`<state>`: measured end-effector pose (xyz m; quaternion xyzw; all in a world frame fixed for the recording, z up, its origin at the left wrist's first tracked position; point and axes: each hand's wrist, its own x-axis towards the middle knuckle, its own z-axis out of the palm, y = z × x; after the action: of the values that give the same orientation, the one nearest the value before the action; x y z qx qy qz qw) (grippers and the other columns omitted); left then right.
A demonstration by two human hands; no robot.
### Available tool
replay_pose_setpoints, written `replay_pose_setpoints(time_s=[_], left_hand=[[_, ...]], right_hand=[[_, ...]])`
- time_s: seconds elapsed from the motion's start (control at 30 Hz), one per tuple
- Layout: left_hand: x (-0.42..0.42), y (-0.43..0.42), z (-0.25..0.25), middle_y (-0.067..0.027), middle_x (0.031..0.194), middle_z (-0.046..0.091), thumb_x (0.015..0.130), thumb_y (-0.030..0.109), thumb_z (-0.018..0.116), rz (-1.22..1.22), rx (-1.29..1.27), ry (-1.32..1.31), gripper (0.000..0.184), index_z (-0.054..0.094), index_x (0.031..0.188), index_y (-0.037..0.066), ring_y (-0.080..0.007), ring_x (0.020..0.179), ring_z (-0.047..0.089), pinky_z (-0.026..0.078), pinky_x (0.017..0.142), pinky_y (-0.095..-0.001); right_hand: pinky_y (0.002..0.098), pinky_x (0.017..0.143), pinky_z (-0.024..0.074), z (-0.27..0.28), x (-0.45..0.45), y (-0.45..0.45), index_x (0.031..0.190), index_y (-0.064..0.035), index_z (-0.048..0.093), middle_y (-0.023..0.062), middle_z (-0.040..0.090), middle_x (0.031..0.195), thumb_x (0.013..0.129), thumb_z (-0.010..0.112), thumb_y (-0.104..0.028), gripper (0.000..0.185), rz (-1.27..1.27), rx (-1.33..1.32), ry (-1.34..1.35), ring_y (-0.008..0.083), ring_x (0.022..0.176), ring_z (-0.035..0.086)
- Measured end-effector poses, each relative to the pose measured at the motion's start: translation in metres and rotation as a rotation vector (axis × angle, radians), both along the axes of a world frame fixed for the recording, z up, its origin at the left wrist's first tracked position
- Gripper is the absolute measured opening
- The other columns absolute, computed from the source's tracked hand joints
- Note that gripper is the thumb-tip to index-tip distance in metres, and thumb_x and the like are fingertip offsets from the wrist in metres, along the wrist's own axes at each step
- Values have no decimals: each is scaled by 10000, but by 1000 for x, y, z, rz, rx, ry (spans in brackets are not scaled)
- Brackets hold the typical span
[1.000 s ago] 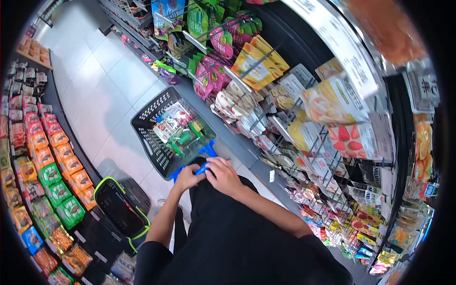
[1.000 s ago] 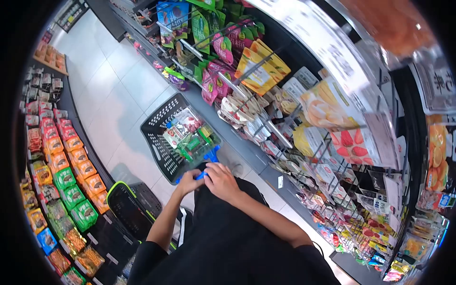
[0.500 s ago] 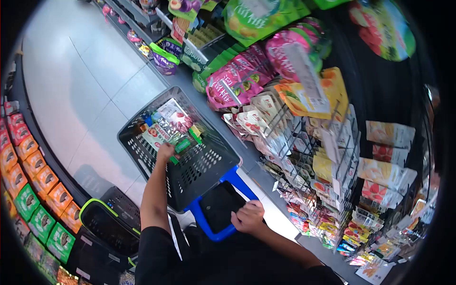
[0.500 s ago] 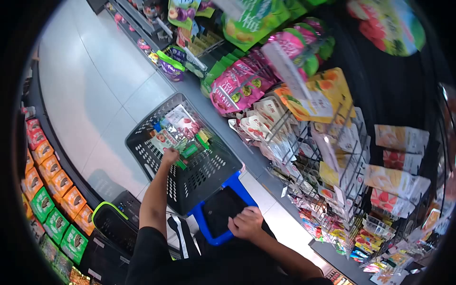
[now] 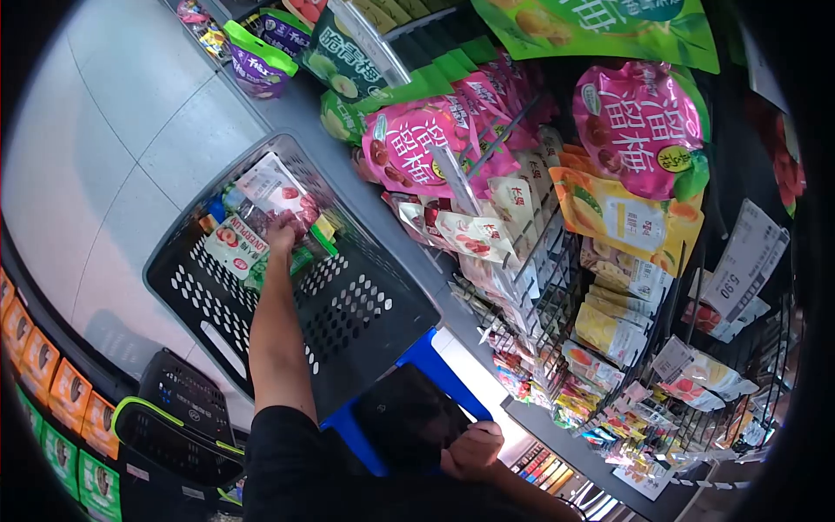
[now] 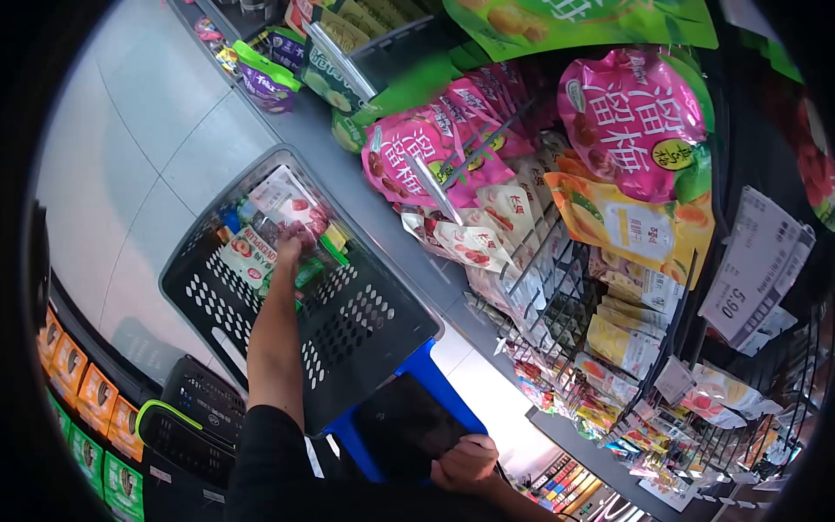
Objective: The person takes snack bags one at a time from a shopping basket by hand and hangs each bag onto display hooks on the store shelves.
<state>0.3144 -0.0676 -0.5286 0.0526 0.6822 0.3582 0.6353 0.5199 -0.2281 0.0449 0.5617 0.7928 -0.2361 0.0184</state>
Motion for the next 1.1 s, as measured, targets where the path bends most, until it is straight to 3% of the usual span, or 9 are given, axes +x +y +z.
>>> replay_pose_setpoints(time_s=[0.13, 0.27, 0.3, 0.37, 0.47, 0.5, 0.73, 0.93, 1.1], left_hand=[[-7, -2, -3, -52, 855, 712, 874, -29, 572, -31, 23, 153, 214, 733, 1008, 11, -118, 718, 636, 505, 639, -264], [-15, 0, 37, -185, 732, 695, 785, 122, 670, -377, 181, 797, 154, 741, 854, 4, -309, 718, 686, 526, 704, -409], [-17, 6, 84, -229, 789, 691, 772, 177, 673, -325, 170, 707, 227, 716, 892, -12, -405, 773, 669, 513, 753, -458], [-18, -5, 95, -204, 821, 703, 767, 164, 684, -238, 237, 618, 237, 697, 930, -6, -365, 761, 677, 517, 759, -436], [-15, -28, 176, -55, 812, 672, 833, -73, 567, 106, 287, -53, 133, 691, 880, -57, -101, 709, 601, 481, 611, -258], [-16, -26, 246, -54, 838, 683, 826, -84, 563, 0, 54, 18, 165, 709, 885, -34, -105, 710, 598, 467, 626, -233], [6, -95, 461, -22, 970, 642, 846, -78, 608, -140, 443, -185, 313, 657, 1140, 19, -80, 826, 565, 464, 759, -226], [44, -140, 620, -76, 1086, 662, 869, -82, 595, -209, 702, -191, 361, 598, 1224, -16, -104, 944, 608, 485, 862, -249], [107, -186, 704, -118, 1166, 643, 870, -108, 556, -373, 761, -260, 338, 573, 1201, -42, -146, 1032, 617, 480, 909, -276]], right_hand=[[300, 710, 473, 2, -2, 2, 538, -183, 530, -44, 524, 550, 652, 732, -172, 232, -6, -29, -10, 126, 541, 544], [306, 709, 471, 3, -3, 5, 521, -174, 511, -37, 503, 547, 656, 733, -162, 260, 0, 1, 20, 134, 540, 534], [307, 707, 470, 5, -5, 10, 516, -171, 505, -35, 499, 546, 656, 733, -158, 268, 5, 26, 38, 136, 541, 533], [308, 705, 470, 4, -5, 11, 509, -166, 498, -31, 500, 547, 656, 733, -146, 279, 1, 81, 81, 137, 542, 528], [308, 695, 464, 1, -6, 9, 506, -156, 496, -22, 488, 544, 654, 743, -131, 290, -10, 183, 151, 143, 524, 497], [308, 690, 463, 1, -5, 8, 505, -152, 495, -20, 487, 541, 660, 748, -131, 297, -8, 214, 180, 146, 522, 498], [350, 754, 478, 14, 8, 1, 591, -105, 573, 11, 553, 594, 748, 729, -102, 222, 2, 209, 433, 191, 650, 582], [339, 753, 525, 23, 55, -40, 785, -3, 681, 73, 690, 779, 838, 587, 21, 111, -805, 164, 912, 220, 803, 664], [354, 874, 509, 60, 135, -67, 1150, 26, 601, 130, 668, 1097, 1000, 514, -429, 487, -1188, -665, 1508, 221, 963, 651]])
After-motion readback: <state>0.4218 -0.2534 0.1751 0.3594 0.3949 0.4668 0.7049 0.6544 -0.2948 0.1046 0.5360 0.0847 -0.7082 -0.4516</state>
